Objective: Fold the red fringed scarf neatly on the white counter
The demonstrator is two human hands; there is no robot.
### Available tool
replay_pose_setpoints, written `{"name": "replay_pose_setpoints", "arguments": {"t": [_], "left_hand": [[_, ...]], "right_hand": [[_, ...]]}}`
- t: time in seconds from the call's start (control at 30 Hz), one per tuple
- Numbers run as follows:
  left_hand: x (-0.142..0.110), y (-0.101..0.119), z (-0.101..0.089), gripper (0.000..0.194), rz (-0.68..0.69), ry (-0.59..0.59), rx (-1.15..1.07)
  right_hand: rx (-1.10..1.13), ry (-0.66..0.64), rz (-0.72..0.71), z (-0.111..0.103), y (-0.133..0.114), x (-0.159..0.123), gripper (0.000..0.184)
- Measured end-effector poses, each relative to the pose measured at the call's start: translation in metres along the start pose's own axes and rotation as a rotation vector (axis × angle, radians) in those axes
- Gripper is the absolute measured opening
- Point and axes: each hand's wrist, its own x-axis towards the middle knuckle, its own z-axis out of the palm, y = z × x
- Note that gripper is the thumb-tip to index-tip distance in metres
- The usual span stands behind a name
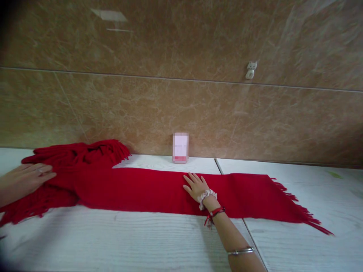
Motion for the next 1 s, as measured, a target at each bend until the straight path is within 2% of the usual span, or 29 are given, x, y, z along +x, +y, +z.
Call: {"name": "replay_pose_setpoints", "arguments": {"t": [0.07, 0.13, 0.27, 0.37, 0.4, 0.5, 0.57, 0.63, 0.73, 0.87, 1.0], "left_hand": [[-0.016, -0.006, 0.004, 0.052, 0.046, -0.068, -0.005], [-0.027, -0.006, 0.009, 0.047, 0.047, -0.084, 0.015], [-0.022, 0.014, 0.010, 0.039, 0.036, -0.063, 0.064], [0.001, 0.048, 0.003, 0.038, 0.021, -0.045, 0.073], [0.009, 0.063, 0.002, 0.039, 0.022, -0.073, 0.063], [0.027, 0.115, 0.003, 0.037, 0.147, -0.229, -0.084], [0.030, 0.143, 0.009, 0.041, 0.228, -0.325, -0.186], [0.026, 0.159, 0.018, 0.048, 0.278, -0.423, -0.255], [0.019, 0.162, 0.027, 0.050, 0.265, -0.487, -0.305], [0.029, 0.165, 0.023, 0.038, 0.205, -0.439, -0.309], [0.067, 0.201, 0.019, 0.035, 0.258, -0.234, -0.332]], "right_hand": [[-0.001, 0.000, 0.002, 0.001, 0.000, 0.001, 0.049], [-0.003, -0.002, 0.007, 0.001, 0.000, 0.001, 0.049], [-0.021, -0.006, 0.006, 0.002, 0.000, 0.002, 0.048], [-0.027, 0.005, 0.000, 0.003, 0.000, 0.002, 0.048], [-0.027, 0.010, -0.003, 0.003, 0.001, 0.002, 0.048], [-0.019, 0.016, -0.007, 0.003, 0.001, 0.002, 0.048], [-0.013, 0.010, -0.006, 0.003, 0.001, 0.002, 0.048], [-0.006, 0.006, -0.005, 0.002, 0.001, 0.001, 0.048], [0.009, 0.002, -0.013, 0.000, 0.001, 0.000, 0.049], [0.046, -0.004, -0.005, -0.004, -0.002, -0.002, 0.050], [0.090, -0.024, -0.064, -0.006, -0.013, -0.005, 0.056]]}}
